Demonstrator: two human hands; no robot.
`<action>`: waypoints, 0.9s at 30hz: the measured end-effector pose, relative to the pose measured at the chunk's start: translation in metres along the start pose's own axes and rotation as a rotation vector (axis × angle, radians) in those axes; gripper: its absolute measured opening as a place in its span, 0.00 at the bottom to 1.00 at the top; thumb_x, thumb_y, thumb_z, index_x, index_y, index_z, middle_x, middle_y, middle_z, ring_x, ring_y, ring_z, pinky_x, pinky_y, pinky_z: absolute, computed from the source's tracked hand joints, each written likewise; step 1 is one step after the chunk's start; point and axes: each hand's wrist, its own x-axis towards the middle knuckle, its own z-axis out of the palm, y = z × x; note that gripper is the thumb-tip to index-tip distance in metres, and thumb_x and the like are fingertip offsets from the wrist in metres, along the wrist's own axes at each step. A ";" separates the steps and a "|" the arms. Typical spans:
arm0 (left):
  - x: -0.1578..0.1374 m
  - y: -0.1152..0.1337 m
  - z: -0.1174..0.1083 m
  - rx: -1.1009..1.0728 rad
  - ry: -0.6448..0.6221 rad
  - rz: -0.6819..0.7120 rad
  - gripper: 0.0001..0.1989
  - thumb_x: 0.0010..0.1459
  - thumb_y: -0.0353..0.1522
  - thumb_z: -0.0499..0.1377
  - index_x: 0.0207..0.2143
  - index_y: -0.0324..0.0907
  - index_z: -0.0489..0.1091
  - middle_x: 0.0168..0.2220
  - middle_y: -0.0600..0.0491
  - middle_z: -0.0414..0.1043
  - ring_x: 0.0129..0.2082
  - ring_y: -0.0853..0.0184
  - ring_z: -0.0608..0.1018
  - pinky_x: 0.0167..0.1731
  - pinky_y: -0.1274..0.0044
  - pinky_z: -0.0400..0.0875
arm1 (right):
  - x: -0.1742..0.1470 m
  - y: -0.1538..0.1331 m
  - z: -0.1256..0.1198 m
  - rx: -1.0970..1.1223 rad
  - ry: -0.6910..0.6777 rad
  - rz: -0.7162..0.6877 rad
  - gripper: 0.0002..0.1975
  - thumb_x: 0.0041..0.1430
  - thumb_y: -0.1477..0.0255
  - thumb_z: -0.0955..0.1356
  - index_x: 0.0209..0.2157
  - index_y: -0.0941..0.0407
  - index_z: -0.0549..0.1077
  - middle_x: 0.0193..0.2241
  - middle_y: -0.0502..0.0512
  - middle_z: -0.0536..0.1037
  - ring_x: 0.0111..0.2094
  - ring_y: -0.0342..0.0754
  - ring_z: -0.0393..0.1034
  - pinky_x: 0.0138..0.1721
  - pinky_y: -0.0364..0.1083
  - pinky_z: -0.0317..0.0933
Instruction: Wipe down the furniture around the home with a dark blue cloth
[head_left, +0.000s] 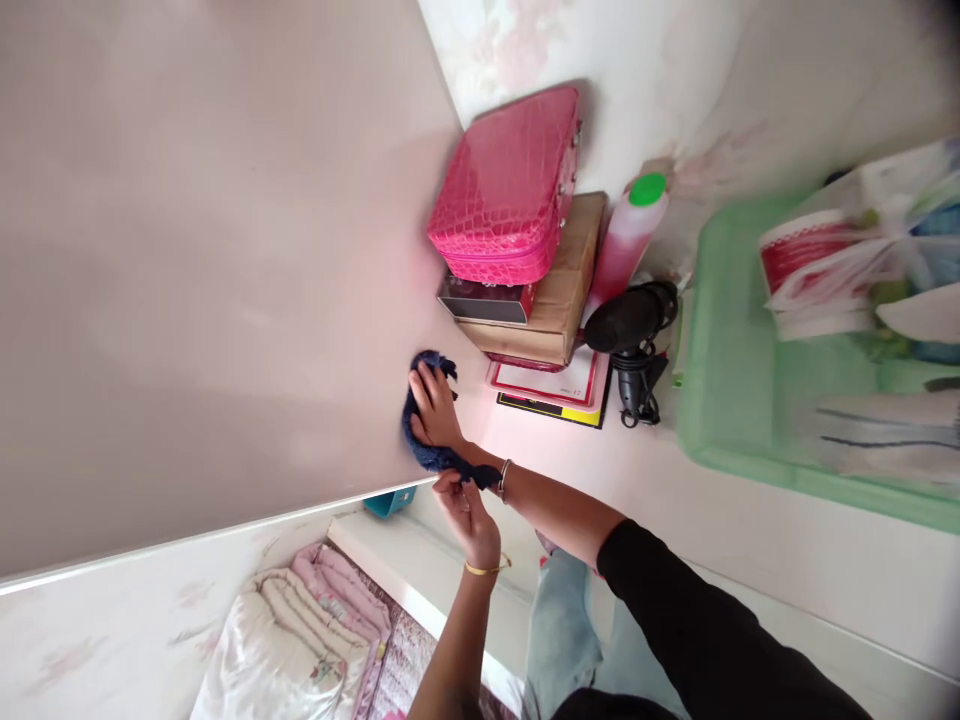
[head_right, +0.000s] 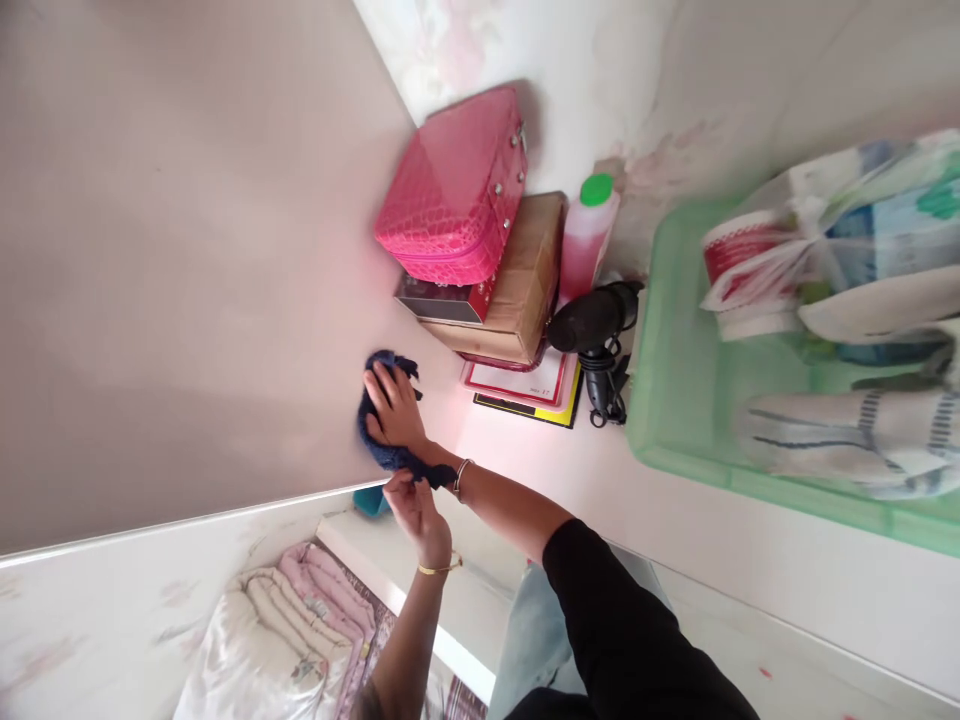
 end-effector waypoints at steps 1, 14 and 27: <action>0.002 -0.003 0.000 0.038 0.005 0.002 0.08 0.67 0.37 0.58 0.40 0.42 0.65 0.37 0.54 0.64 0.35 0.71 0.72 0.37 0.79 0.71 | 0.004 0.001 0.003 -0.004 0.016 0.043 0.33 0.64 0.65 0.64 0.68 0.61 0.63 0.70 0.64 0.60 0.73 0.64 0.46 0.73 0.62 0.48; 0.107 0.117 0.043 -0.226 0.116 0.295 0.10 0.68 0.40 0.56 0.42 0.45 0.61 0.53 0.47 0.64 0.51 0.66 0.72 0.53 0.74 0.66 | 0.181 -0.145 -0.142 -0.209 0.340 -0.210 0.33 0.72 0.63 0.56 0.71 0.66 0.54 0.73 0.56 0.52 0.76 0.52 0.30 0.76 0.52 0.31; 0.038 0.047 0.030 -0.096 0.004 0.040 0.10 0.67 0.41 0.57 0.39 0.44 0.67 0.47 0.46 0.64 0.44 0.63 0.72 0.45 0.71 0.70 | 0.096 -0.057 -0.071 -0.110 0.140 -0.264 0.32 0.68 0.63 0.61 0.68 0.66 0.62 0.71 0.67 0.57 0.73 0.62 0.48 0.73 0.60 0.47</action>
